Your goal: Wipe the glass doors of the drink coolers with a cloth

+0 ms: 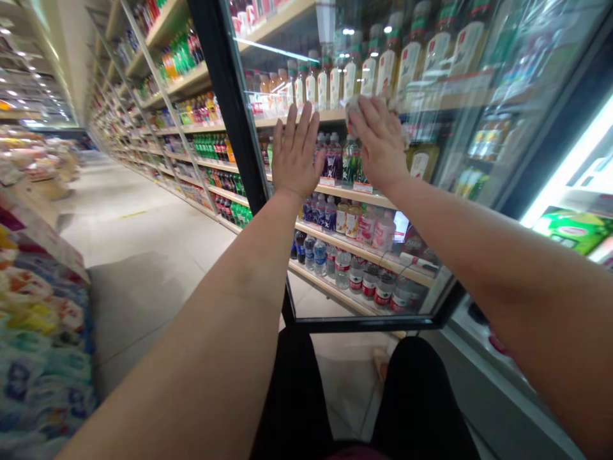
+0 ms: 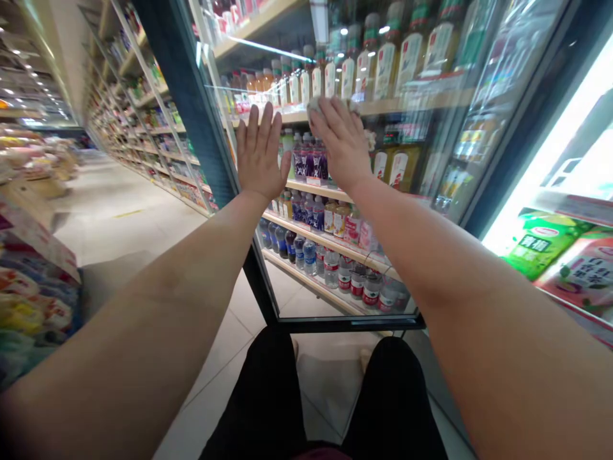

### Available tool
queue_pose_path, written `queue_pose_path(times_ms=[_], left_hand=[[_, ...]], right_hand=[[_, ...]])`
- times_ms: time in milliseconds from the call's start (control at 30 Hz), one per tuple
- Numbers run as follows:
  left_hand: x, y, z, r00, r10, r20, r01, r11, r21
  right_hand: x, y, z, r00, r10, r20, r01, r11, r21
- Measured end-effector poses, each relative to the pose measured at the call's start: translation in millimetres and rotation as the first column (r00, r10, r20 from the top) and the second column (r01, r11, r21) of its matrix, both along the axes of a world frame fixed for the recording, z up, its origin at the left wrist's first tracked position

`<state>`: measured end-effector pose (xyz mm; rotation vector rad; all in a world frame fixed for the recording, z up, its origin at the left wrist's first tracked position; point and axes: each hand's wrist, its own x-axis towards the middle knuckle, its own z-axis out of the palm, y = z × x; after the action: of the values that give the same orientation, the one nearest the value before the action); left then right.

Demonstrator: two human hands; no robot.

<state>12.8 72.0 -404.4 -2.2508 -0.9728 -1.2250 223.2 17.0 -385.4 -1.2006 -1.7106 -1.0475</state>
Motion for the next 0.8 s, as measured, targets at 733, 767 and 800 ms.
queue_pose_path(times_ms=[733, 767, 800], left_hand=[[-1, 24, -2.5, 0.999, -0.036, 0.003, 0.036, 0.993, 0.114], [-1, 23, -2.1, 0.999, -0.04, 0.01, 0.038, 0.993, 0.108], [-2, 21, -1.8, 0.999, -0.041, 0.019, 0.039, 0.994, 0.106]], right_hand=[[55, 1, 4.0, 0.992, -0.034, -0.123, 0.046, 0.994, 0.097], [57, 0, -5.9, 0.994, -0.04, -0.106, 0.05, 0.995, 0.09], [59, -1, -15.2, 0.996, -0.045, -0.07, 0.051, 0.995, 0.081]])
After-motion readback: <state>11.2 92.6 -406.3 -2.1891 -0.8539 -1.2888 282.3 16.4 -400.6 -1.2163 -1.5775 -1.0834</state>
